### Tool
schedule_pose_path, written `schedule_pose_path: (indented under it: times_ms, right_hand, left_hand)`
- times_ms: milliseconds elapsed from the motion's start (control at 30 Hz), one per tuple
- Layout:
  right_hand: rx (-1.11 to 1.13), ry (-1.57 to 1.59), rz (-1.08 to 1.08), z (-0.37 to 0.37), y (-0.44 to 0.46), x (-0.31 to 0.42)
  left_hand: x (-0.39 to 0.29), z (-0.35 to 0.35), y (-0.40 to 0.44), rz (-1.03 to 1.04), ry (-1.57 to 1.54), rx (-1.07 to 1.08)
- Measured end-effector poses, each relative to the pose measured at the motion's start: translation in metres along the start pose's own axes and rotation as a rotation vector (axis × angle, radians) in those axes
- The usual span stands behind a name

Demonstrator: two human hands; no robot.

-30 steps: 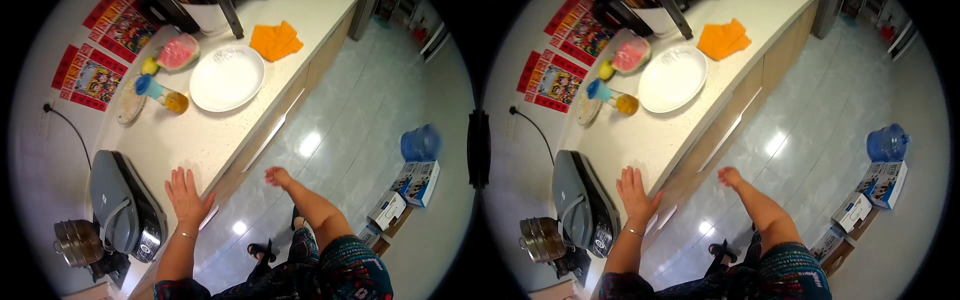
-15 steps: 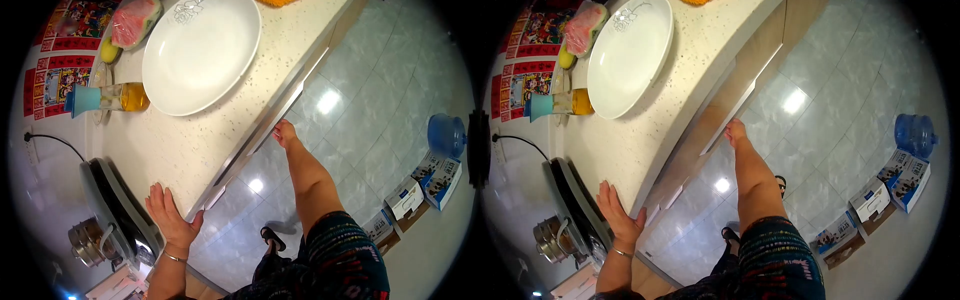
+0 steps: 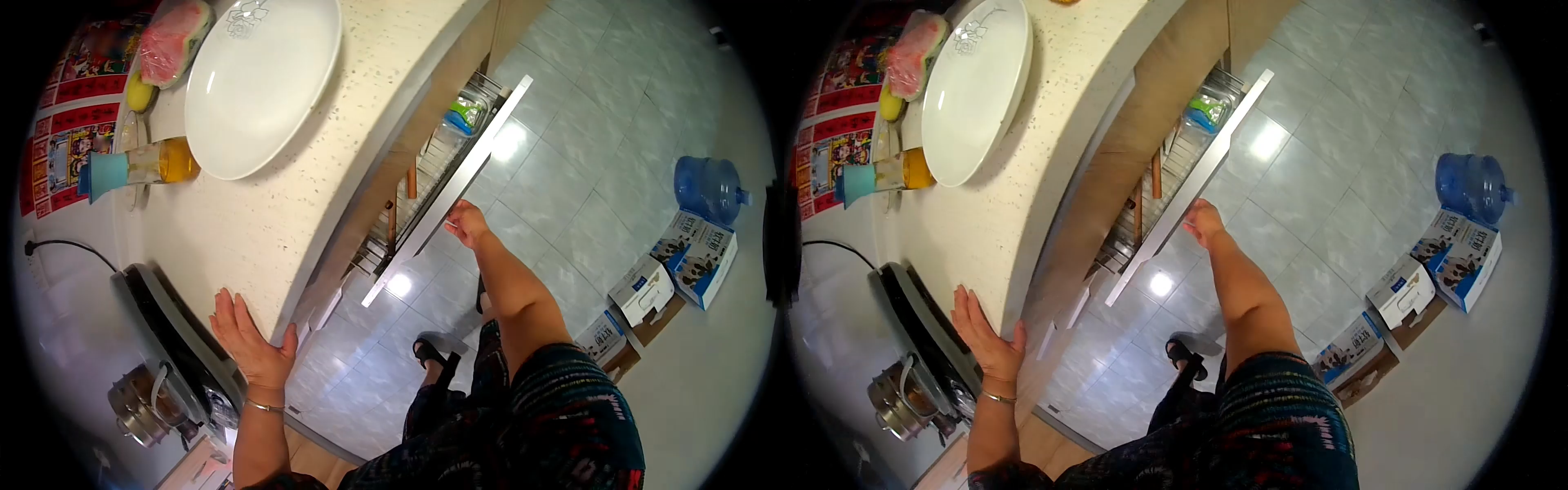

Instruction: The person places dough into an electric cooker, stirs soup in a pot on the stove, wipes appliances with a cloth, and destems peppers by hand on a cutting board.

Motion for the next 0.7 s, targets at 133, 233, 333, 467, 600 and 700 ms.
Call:
schedule_pose_path:
  times_ms: [133, 233, 333, 467, 600, 700]
  right_hand:
    - [0.012, 0.023, 0.057, -0.052, -0.019, -0.004]
    - [0.02, 0.037, 0.065, -0.095, -0.028, -0.01]
    - [-0.192, 0.075, -0.051, -0.121, -0.054, 0.011]
    - [-0.305, 0.08, -0.144, -0.138, -0.071, 0.019]
    - [-0.499, 0.057, -0.211, -0.16, -0.085, 0.014]
    - [-0.587, 0.091, -0.232, -0.171, -0.103, 0.012]
  left_hand:
    - [-0.002, -0.001, 0.001, 0.005, 0.006, -0.027]
    - [-0.004, -0.002, 0.001, 0.015, -0.006, -0.039]
    - [-0.007, -0.003, 0.002, 0.034, -0.006, -0.071]
    - [-0.008, -0.003, 0.002, 0.039, -0.021, -0.077]
    - [-0.006, -0.002, 0.002, 0.016, -0.022, -0.049]
    - [-0.005, -0.001, 0.002, 0.013, -0.029, -0.053]
Point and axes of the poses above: each hand's wrist, its own y-axis towards the middle knuckle, its own z-axis out of the palm, x = y × z, the point moved 5 cm from there along y, towards the middle knuckle, and after that the axes turned 2 degrees about -z, right-handed, at the moved point
